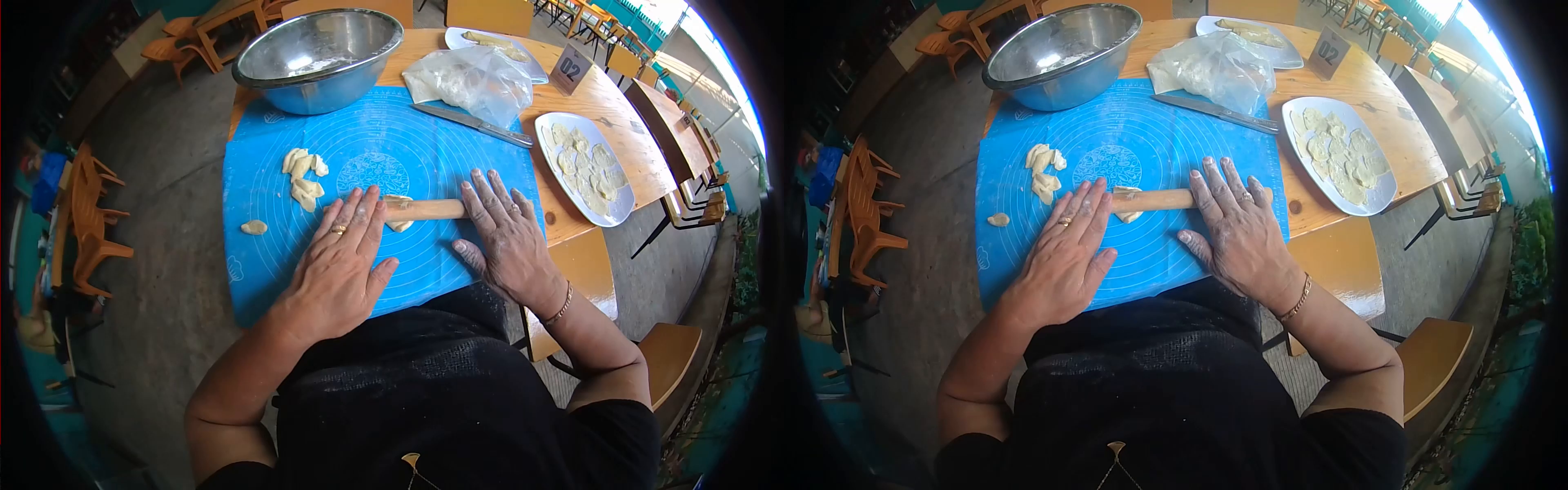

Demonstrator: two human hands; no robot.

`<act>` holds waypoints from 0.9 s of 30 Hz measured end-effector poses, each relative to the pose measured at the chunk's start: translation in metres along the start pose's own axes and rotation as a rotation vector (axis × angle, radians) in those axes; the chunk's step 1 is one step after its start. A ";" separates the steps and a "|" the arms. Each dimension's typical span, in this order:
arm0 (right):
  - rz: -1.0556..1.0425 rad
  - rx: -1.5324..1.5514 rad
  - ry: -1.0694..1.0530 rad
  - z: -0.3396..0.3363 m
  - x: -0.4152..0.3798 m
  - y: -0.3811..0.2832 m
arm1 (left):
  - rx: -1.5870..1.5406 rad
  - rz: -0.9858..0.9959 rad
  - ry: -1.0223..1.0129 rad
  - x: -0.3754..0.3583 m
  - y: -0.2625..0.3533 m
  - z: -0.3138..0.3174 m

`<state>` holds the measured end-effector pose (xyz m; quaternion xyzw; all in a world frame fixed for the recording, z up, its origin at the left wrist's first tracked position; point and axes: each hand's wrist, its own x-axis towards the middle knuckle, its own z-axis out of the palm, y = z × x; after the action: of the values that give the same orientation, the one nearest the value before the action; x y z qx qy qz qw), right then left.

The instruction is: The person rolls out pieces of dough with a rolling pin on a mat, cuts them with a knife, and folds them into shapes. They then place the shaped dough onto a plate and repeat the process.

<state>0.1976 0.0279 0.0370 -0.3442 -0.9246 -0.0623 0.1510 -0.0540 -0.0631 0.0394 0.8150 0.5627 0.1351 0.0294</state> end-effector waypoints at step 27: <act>0.159 0.050 0.047 0.046 0.077 0.004 | -0.080 -0.210 -0.057 0.066 -0.025 0.013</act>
<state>0.1342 0.0889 0.0180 -0.4109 -0.8918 -0.0352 0.1858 -0.0516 0.0085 0.0342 0.7531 0.6383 0.1301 0.0920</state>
